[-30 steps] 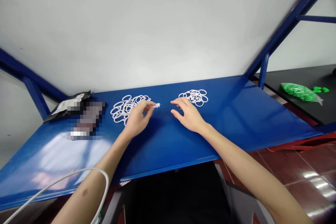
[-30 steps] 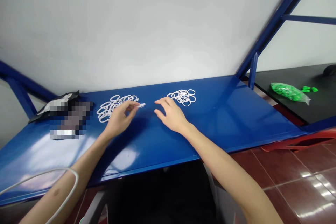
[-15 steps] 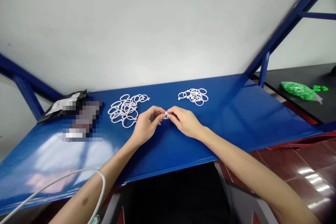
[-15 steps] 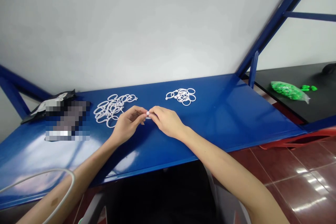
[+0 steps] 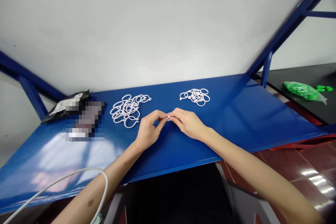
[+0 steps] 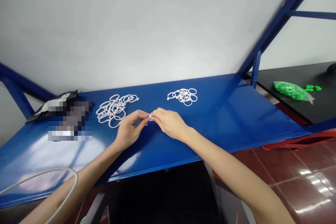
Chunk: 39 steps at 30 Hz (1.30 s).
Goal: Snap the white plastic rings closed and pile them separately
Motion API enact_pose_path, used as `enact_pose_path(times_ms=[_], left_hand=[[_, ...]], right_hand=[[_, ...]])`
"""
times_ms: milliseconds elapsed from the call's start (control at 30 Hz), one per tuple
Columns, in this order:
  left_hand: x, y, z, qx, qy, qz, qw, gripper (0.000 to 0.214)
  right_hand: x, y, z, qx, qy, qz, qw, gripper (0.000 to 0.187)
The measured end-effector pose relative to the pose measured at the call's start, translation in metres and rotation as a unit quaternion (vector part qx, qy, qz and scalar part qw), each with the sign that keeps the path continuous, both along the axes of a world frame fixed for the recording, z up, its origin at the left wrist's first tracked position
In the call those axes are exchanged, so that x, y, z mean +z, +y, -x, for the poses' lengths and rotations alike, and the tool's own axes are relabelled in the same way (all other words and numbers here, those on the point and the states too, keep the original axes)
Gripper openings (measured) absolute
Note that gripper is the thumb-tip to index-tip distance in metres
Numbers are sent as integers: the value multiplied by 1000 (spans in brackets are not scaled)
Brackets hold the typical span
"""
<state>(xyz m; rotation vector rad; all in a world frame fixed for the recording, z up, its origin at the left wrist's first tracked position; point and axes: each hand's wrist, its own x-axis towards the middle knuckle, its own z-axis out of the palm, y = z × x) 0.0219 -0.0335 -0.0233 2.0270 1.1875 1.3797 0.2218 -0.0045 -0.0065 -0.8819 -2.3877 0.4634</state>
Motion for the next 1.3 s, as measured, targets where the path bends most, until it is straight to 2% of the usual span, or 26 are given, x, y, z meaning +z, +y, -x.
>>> enact_pose_path(times_ms=[200,333,433,533,600,700,967,1167,1300], left_hand=[[2,1,0,17,57,-51,997,11],[6,15,7,47,148,-83,984,10],[5,30,22,135,253,-114,951,19],[-3,43,40,220,338,-102,910,30],[-8,48,49,241,376,-77,891,35],[-14,52,56,241,413,-44,877,36],[-12,53,60,228,398,-21,888,20],[-2,45,54,222,418,18,880,22],[8,39,45,214,358,44,908,23]], right_hand=[[-5,3,2,2,9,-21,1000,23],[-8,10,7,-43,10,-47,998,22],[-6,23,3,-104,-4,-73,992,21],[-5,41,-12,-190,-8,-93,977,19],[-6,54,-25,-233,-2,-112,966,18],[-9,68,-42,-278,-5,-141,950,19],[-9,65,-48,-288,-17,-149,946,19],[-7,53,-37,-267,-18,-132,954,18],[-8,43,-25,-228,-17,-136,964,17]])
